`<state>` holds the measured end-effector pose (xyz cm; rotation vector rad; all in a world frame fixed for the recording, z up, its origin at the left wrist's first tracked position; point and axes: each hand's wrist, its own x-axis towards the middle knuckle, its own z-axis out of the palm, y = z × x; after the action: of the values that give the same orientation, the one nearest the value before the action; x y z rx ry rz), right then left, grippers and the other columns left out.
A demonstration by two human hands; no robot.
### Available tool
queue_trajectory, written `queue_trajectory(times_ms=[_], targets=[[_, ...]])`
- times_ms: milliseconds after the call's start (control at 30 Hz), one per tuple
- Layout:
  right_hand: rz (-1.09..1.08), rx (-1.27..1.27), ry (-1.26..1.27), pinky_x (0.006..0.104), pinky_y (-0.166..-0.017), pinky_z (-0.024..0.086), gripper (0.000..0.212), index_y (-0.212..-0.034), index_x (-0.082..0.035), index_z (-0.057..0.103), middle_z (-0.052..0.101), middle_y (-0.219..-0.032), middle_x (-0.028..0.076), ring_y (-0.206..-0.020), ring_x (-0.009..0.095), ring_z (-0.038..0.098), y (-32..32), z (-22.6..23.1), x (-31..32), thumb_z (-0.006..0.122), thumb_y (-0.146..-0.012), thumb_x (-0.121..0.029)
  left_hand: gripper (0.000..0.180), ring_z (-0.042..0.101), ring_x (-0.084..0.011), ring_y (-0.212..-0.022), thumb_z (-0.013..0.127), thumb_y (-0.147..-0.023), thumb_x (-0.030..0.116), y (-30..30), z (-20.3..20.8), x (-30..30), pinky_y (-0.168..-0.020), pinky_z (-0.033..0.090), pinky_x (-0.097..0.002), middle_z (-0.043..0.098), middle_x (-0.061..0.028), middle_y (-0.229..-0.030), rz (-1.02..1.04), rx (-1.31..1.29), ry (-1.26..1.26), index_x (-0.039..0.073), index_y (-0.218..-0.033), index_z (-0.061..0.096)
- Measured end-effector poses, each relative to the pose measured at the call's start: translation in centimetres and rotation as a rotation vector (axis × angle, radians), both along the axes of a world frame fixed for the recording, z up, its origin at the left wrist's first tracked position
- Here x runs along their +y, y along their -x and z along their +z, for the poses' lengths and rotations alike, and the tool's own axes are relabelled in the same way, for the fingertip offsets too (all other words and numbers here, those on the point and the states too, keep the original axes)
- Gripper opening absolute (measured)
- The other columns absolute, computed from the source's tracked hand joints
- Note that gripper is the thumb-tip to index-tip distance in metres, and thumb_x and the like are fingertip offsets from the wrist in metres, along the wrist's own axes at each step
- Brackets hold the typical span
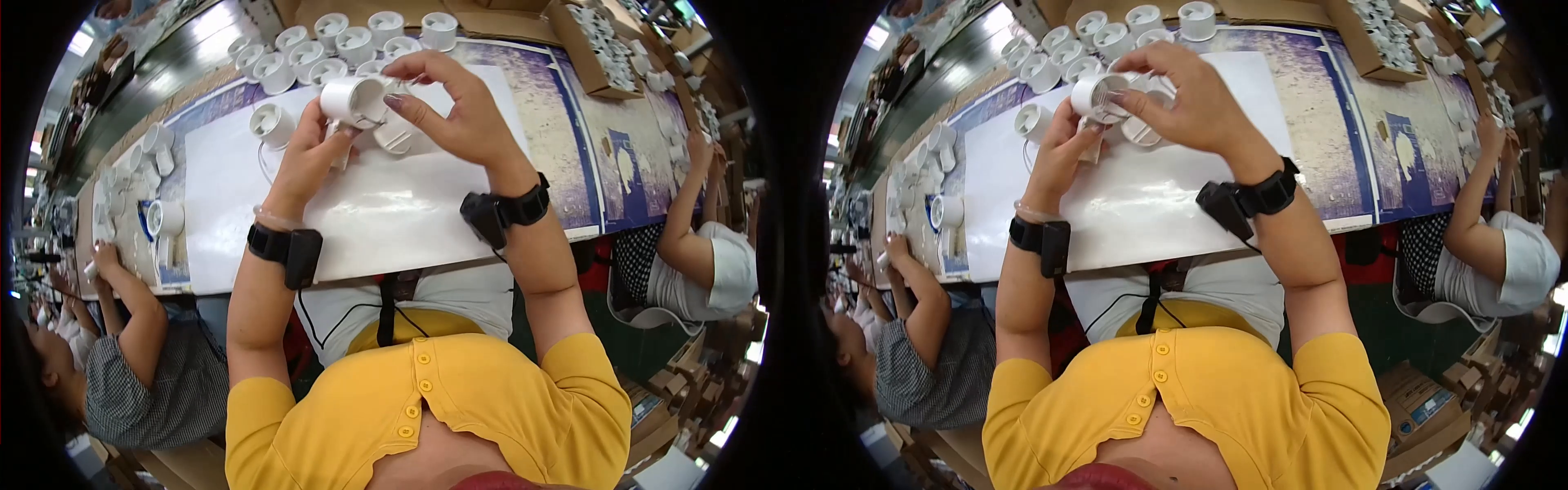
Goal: Assembling small electronic components by inserting internal wires and parts into white plastic housings at a factory workbench.
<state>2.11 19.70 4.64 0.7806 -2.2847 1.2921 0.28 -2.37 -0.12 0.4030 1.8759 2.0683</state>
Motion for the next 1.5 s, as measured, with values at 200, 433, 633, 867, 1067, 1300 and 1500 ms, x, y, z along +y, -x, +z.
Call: queue_trajectory(times_ms=[200, 433, 633, 867, 1067, 1300, 1500], targets=[[1.435, -0.518, 0.524, 0.0307, -0.071, 0.048, 0.013, -0.093, 0.000, 0.064, 0.065, -0.089, 0.012, -0.081, 0.023, 0.062, -9.0, 5.6, -6.9, 0.058, -0.090, -0.011, 0.047, 0.055, -0.0136, -0.097, 0.053, -0.086, 0.002, -0.1, -0.8, -1.1, -0.078, 0.047, -0.0267, 0.054, -0.0060, -0.116, 0.025, -0.046, -0.086, 0.003, -0.131, 0.040], [1.889, -0.720, 0.679, 0.0246, -0.066, 0.045, 0.028, -0.095, 0.004, 0.064, 0.062, -0.084, -0.001, -0.075, 0.008, 0.055, -17.8, 6.4, -17.4, 0.053, -0.097, -0.023, 0.041, 0.056, -0.0138, -0.098, 0.050, -0.090, 0.003, 1.3, -1.4, -0.4, -0.080, 0.048, -0.0252, 0.055, -0.0058, -0.116, -0.035, -0.083, -0.131, 0.004, -0.131, 0.042], [1.876, -0.656, 0.632, 0.0246, -0.067, 0.046, 0.027, -0.096, 0.004, 0.063, 0.063, -0.085, 0.001, -0.076, 0.008, 0.056, -18.8, 6.1, -18.8, 0.054, -0.096, -0.022, 0.040, 0.057, -0.0133, -0.096, 0.050, -0.090, 0.003, 0.9, -0.8, 0.2, -0.079, 0.048, -0.0255, 0.055, -0.0050, -0.115, -0.043, -0.079, -0.153, 0.005, -0.130, 0.043], [1.955, -0.636, 0.562, 0.0246, -0.068, 0.046, 0.026, -0.097, 0.003, 0.063, 0.064, -0.086, 0.002, -0.077, 0.009, 0.057, -18.5, 6.9, -16.7, 0.055, -0.096, -0.021, 0.040, 0.056, -0.0132, -0.095, 0.051, -0.091, 0.004, 0.5, -0.8, -0.2, -0.075, 0.049, -0.0252, 0.056, -0.0052, -0.114, -0.014, -0.081, -0.150, 0.004, -0.130, 0.043], [2.034, -0.612, 0.502, 0.0245, -0.068, 0.046, 0.025, -0.097, 0.003, 0.063, 0.064, -0.087, 0.003, -0.078, 0.009, 0.057, -18.0, 7.4, -17.8, 0.056, -0.095, -0.021, 0.044, 0.057, -0.0151, -0.096, 0.053, -0.088, 0.003, 0.5, -0.5, -1.2, -0.071, 0.051, -0.0265, 0.055, -0.0071, -0.115, -0.036, -0.052, -0.108, 0.003, -0.131, 0.040], [2.100, -0.611, 0.462, 0.0245, -0.069, 0.047, 0.024, -0.098, 0.003, 0.062, 0.065, -0.089, 0.004, -0.079, 0.009, 0.058, -17.1, 7.1, -16.8, 0.057, -0.095, -0.020, 0.046, 0.056, -0.0154, -0.097, 0.054, -0.088, 0.003, 0.8, -0.8, -0.2, -0.070, 0.051, -0.0272, 0.054, -0.0075, -0.116, -0.048, -0.057, -0.120, 0.003, -0.131, 0.039], [2.150, -0.611, 0.417, 0.0245, -0.070, 0.047, 0.023, -0.099, 0.003, 0.062, 0.066, -0.090, 0.005, -0.079, 0.010, 0.059, -16.1, 7.1, -17.6, 0.058, -0.094, -0.019, 0.047, 0.058, -0.0151, -0.094, 0.053, -0.087, 0.003, 0.6, -0.9, -0.1, -0.071, 0.051, -0.0260, 0.056, -0.0074, -0.114, -0.006, -0.056, -0.118, 0.003, -0.132, 0.040]])
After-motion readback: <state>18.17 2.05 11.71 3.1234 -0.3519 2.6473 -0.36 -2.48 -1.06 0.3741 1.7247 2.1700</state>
